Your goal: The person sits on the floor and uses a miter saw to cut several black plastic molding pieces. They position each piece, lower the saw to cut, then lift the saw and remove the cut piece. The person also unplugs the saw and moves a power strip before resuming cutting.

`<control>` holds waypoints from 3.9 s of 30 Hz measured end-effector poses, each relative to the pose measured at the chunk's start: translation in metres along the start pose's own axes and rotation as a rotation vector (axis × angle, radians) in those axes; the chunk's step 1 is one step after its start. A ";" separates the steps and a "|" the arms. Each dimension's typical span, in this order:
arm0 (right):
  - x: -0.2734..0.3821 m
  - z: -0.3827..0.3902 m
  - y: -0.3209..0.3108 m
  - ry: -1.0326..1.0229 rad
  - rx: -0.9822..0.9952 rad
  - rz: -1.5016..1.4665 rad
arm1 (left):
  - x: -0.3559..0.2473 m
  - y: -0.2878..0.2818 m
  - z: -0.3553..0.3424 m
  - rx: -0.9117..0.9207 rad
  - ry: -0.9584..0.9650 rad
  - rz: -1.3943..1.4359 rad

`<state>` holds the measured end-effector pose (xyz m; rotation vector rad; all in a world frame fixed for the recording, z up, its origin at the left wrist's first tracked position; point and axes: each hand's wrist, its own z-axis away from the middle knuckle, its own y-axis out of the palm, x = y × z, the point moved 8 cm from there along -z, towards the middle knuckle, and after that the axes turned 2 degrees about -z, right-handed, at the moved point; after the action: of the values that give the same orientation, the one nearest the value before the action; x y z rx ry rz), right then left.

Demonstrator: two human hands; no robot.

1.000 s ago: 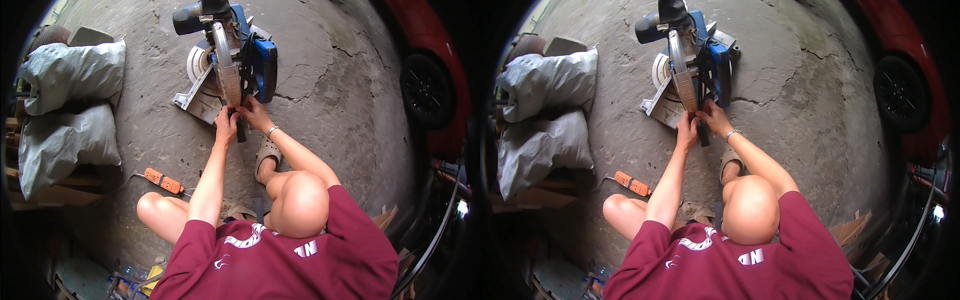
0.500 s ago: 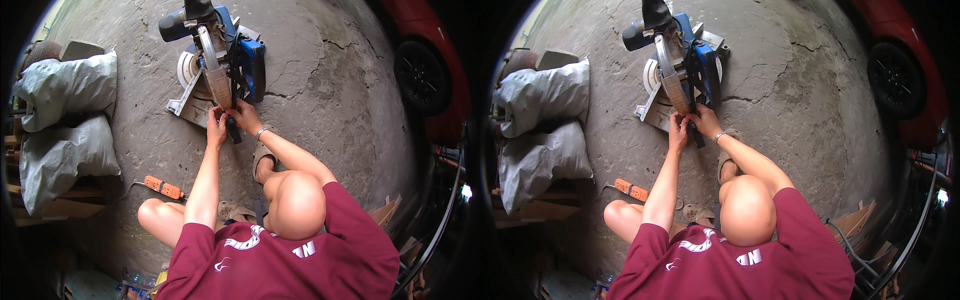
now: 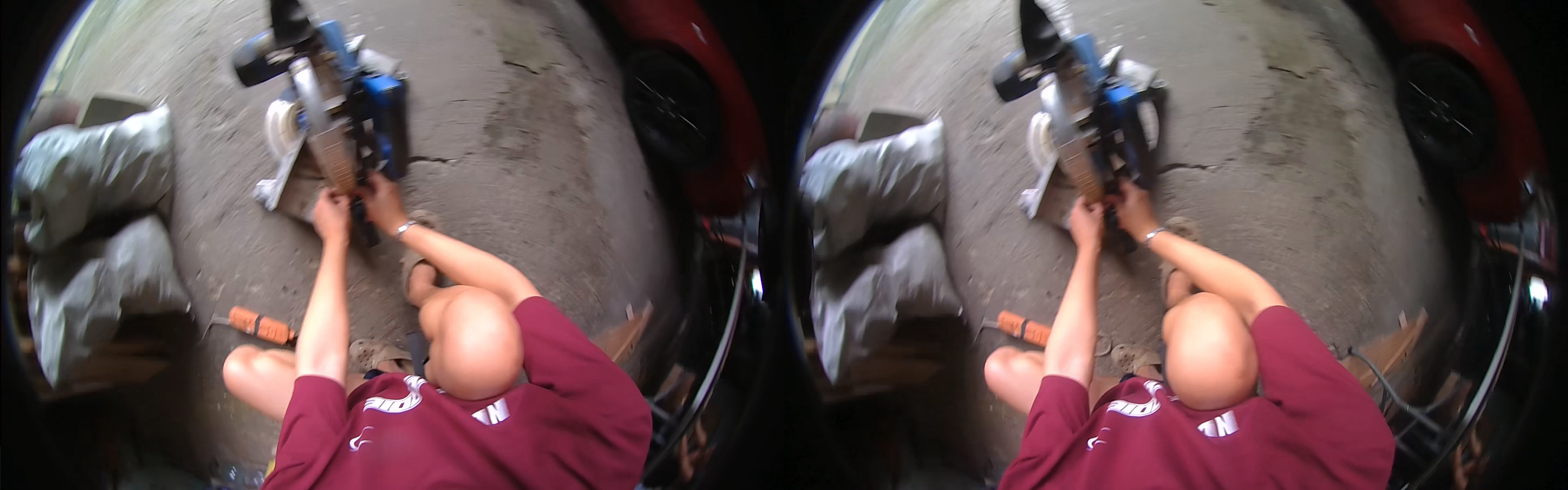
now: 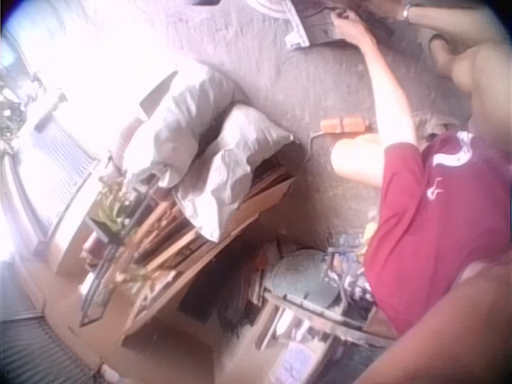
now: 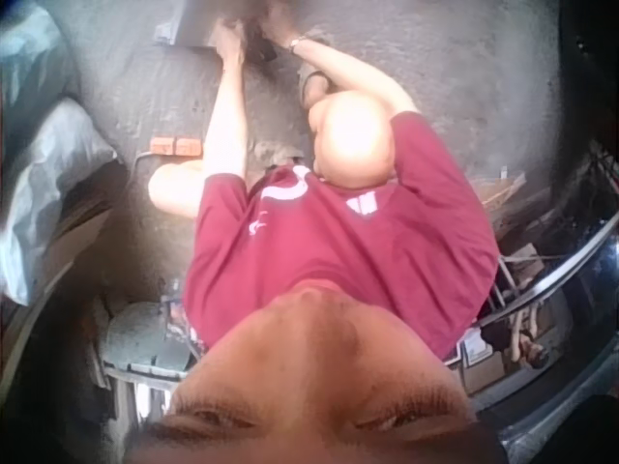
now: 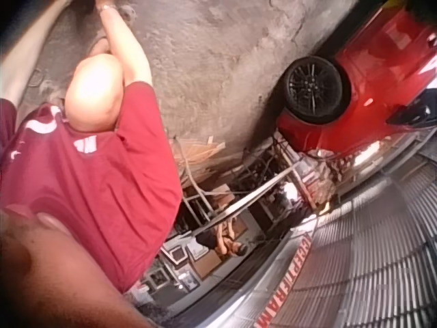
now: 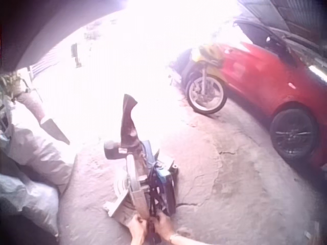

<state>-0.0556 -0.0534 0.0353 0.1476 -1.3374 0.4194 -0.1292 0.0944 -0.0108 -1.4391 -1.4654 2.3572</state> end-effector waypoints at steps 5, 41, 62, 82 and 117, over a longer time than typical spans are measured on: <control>-0.035 0.012 -0.043 -0.324 -0.130 0.484 | -0.013 0.062 0.030 0.187 0.127 -0.024; 0.160 -0.040 -0.123 -0.253 -0.077 0.322 | 0.063 -0.034 0.083 -0.330 0.031 0.251; 0.153 -0.058 -0.068 -0.330 -0.240 0.038 | 0.267 -0.094 0.287 -0.522 -1.347 -0.257; 0.155 -0.052 -0.064 -0.351 -0.250 0.086 | 0.272 -0.138 0.172 -0.798 -1.440 0.375; 0.462 0.327 0.128 0.782 1.295 -0.235 | -0.248 -0.545 0.339 -0.272 -0.556 0.897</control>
<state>-0.3227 0.0501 0.5399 1.0780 -0.1167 0.9673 -0.4528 0.0529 0.5954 -1.9088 -1.4684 3.4241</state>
